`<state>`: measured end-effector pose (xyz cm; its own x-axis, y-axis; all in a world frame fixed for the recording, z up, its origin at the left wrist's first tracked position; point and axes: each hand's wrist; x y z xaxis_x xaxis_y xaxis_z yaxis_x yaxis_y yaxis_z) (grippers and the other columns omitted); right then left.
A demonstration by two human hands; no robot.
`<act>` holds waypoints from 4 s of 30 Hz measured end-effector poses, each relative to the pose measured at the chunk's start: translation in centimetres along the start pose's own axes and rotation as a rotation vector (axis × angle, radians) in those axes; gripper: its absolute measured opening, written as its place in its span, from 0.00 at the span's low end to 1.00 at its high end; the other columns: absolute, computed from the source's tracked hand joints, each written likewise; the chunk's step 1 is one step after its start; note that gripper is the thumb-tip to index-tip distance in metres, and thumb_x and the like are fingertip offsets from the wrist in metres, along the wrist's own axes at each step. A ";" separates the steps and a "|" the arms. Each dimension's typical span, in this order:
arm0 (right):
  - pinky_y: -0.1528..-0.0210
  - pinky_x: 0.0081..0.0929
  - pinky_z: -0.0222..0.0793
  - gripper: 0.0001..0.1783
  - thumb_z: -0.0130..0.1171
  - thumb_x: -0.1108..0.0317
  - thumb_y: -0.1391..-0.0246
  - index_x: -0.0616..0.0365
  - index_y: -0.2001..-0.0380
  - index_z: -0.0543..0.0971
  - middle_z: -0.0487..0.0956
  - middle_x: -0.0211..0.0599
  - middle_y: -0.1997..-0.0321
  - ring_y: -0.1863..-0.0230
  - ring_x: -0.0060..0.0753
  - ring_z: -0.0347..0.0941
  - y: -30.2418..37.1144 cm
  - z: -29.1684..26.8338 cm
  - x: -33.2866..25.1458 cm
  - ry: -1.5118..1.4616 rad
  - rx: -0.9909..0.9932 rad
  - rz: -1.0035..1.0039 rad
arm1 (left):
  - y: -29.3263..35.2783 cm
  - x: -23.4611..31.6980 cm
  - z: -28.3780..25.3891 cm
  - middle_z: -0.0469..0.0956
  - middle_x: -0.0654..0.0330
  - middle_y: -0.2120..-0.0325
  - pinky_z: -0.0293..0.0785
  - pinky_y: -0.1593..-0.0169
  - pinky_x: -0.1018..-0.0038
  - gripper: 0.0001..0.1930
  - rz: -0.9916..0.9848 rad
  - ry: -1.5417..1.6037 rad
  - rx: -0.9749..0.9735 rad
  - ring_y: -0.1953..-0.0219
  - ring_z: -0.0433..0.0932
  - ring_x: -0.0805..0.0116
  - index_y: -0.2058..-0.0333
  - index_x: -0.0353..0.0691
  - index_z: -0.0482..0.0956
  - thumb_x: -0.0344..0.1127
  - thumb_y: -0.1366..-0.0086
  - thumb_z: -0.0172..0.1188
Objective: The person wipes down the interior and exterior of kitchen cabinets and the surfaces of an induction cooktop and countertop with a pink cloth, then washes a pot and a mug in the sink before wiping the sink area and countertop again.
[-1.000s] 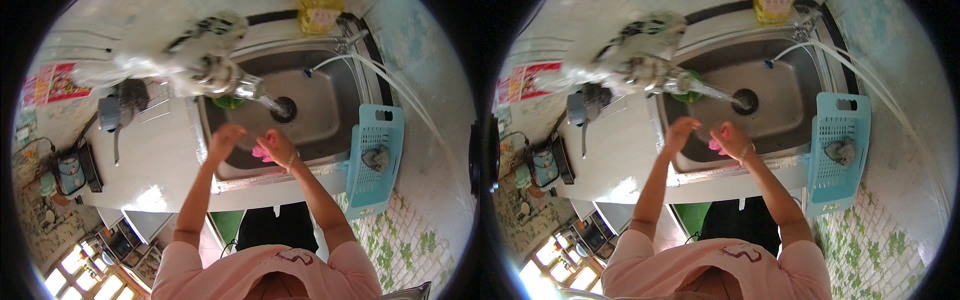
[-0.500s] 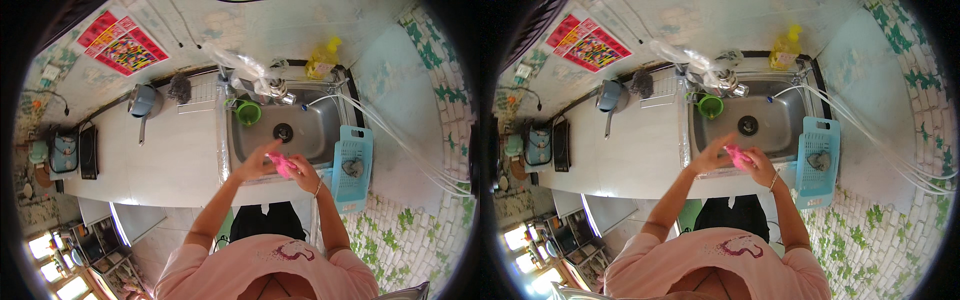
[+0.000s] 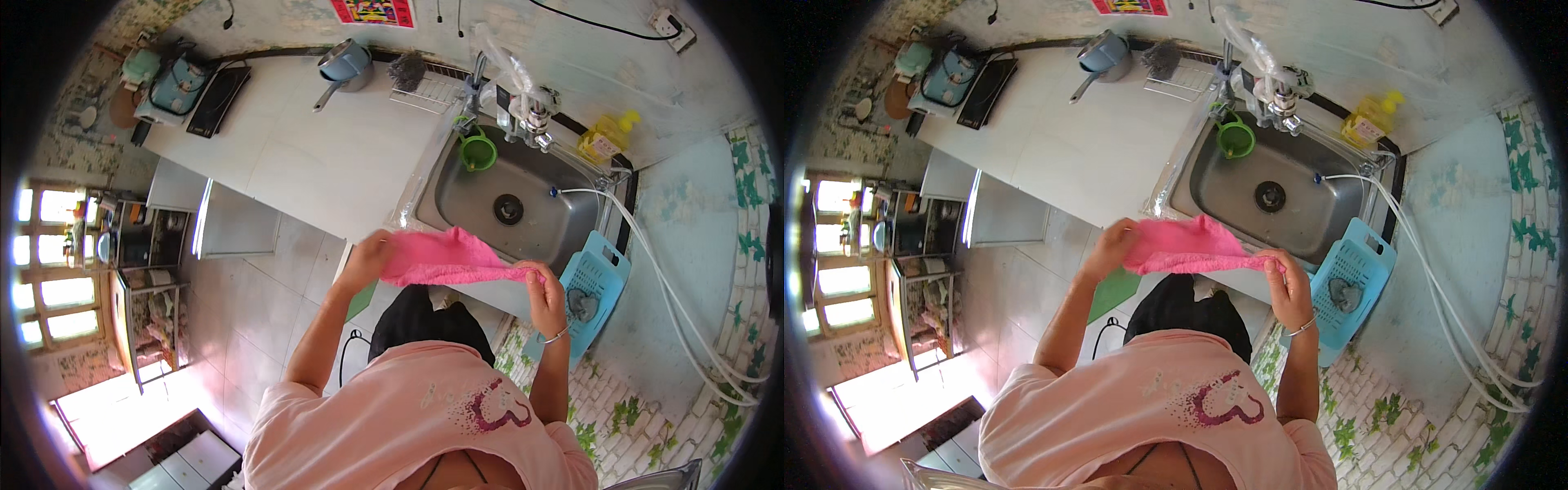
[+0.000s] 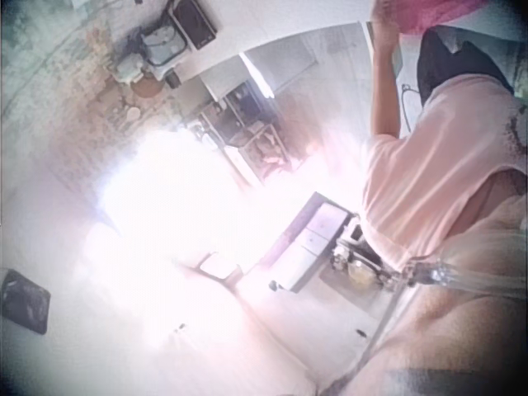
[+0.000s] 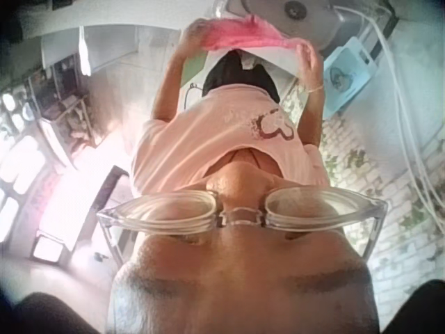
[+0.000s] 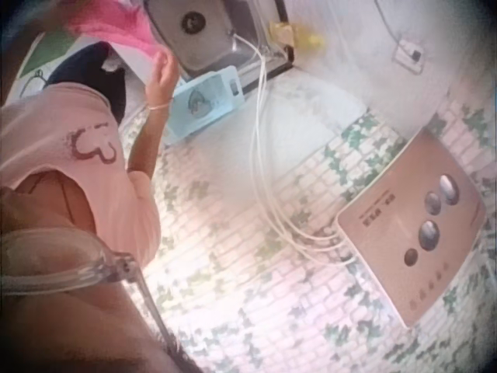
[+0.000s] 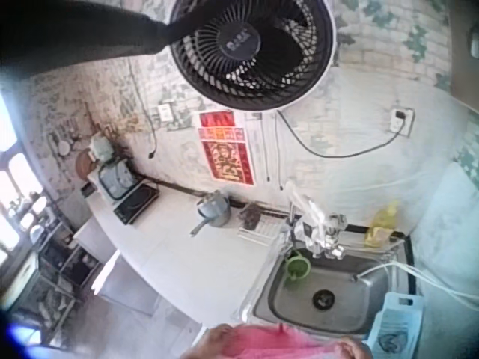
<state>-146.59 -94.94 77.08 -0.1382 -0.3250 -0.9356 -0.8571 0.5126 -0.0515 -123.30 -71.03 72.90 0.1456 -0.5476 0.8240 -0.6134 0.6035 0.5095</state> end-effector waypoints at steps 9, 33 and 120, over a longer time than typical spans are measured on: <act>0.62 0.24 0.66 0.10 0.49 0.67 0.42 0.57 0.60 0.75 0.77 0.36 0.63 0.65 0.31 0.71 -7.2 6.2 -3.3 -0.036 -0.189 -0.244 | 0.9 -1.6 -6.9 0.75 0.64 0.65 0.74 0.59 0.75 0.11 0.093 1.056 0.416 0.62 0.75 0.72 0.56 0.42 0.70 0.38 0.35 0.49; 0.61 0.22 0.70 0.12 0.48 0.62 0.41 0.58 0.63 0.76 0.79 0.33 0.72 0.68 0.26 0.76 -0.2 10.9 11.6 0.309 -0.138 0.809 | -35.9 -7.1 -12.6 0.44 0.44 0.37 0.32 0.37 0.46 0.30 0.086 -1.085 0.752 0.34 0.41 0.47 0.37 0.55 0.51 0.55 0.36 0.41; 0.50 0.40 0.66 0.21 0.57 0.73 0.59 0.64 0.58 0.73 0.71 0.54 0.54 0.50 0.55 0.67 -9.8 0.6 44.6 0.757 0.400 1.066 | -18.3 -10.7 1.6 0.57 0.54 0.41 0.45 0.35 0.58 0.27 0.361 -1.010 0.480 0.38 0.54 0.59 0.42 0.41 0.60 0.40 0.42 0.43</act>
<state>-144.09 -113.99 35.64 -0.9813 0.0835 -0.1734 0.0178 0.9365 0.3503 -114.89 -77.16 54.35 -0.6456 -0.7311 0.2208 -0.7546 0.6552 -0.0369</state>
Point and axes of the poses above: each hand's wrist, its own y-axis away from the middle knuckle, its own z-axis out of the palm, x = y × z
